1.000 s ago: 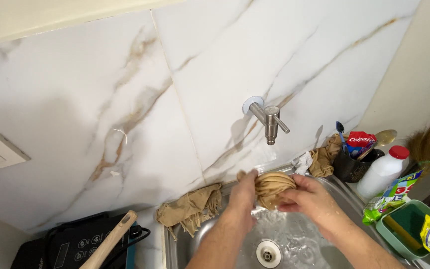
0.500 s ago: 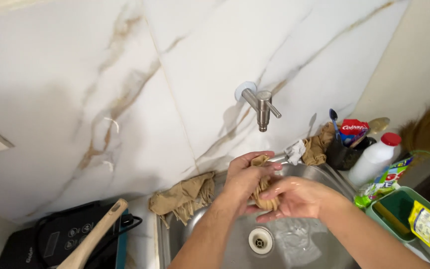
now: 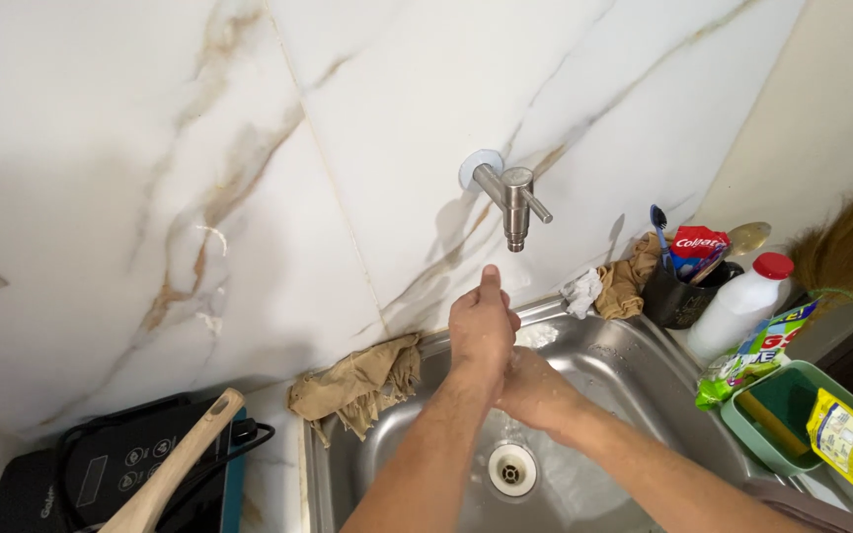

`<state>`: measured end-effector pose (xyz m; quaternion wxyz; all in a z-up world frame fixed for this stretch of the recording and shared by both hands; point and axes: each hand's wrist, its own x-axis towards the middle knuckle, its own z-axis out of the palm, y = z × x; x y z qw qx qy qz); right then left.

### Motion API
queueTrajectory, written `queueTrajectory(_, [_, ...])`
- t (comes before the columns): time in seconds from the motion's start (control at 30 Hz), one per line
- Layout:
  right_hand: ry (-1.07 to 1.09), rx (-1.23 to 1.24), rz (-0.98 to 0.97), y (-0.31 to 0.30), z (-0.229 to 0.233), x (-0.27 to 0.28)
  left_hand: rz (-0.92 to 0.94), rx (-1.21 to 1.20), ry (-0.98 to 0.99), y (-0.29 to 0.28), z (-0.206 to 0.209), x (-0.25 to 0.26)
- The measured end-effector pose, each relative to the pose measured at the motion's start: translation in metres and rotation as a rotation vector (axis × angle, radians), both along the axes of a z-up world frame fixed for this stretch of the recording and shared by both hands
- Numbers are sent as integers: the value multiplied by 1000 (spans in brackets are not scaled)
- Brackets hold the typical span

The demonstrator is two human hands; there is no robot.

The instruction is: Wiping a window frame and wall with a rag, then rinsing the rag in a sink.

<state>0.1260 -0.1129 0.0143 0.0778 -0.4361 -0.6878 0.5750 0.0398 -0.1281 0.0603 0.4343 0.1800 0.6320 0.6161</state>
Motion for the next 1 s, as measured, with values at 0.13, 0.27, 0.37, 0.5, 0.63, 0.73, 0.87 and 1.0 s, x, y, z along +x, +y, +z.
queueTrajectory(0.13, [-55, 210, 52, 3, -21, -1, 44, 104, -30, 19, -28, -8])
queueTrajectory(0.27, [-165, 489, 114, -1, -22, -2, 101, -105, 89, 11, -9, -4])
queueTrajectory(0.37, [-209, 544, 112, -2, -21, -1, 86, -157, 177, 10, -6, -4])
queueTrajectory(0.5, [-31, 153, 34, 4, -19, -2, 7, -92, 267, 2, -1, -1])
queueTrajectory(0.63, [238, -191, -120, 7, -15, -1, -71, 6, 83, -1, -4, 1])
queueTrajectory(0.73, [140, 35, -69, -9, 8, -1, -65, 60, 363, -2, 6, 2])
queueTrajectory(0.87, [131, 250, -13, -3, -3, -2, -2, -91, 293, -3, 27, 5])
queueTrajectory(1.0, [-4, 353, -65, -9, 1, -3, -1, -98, 279, -2, 29, 5])
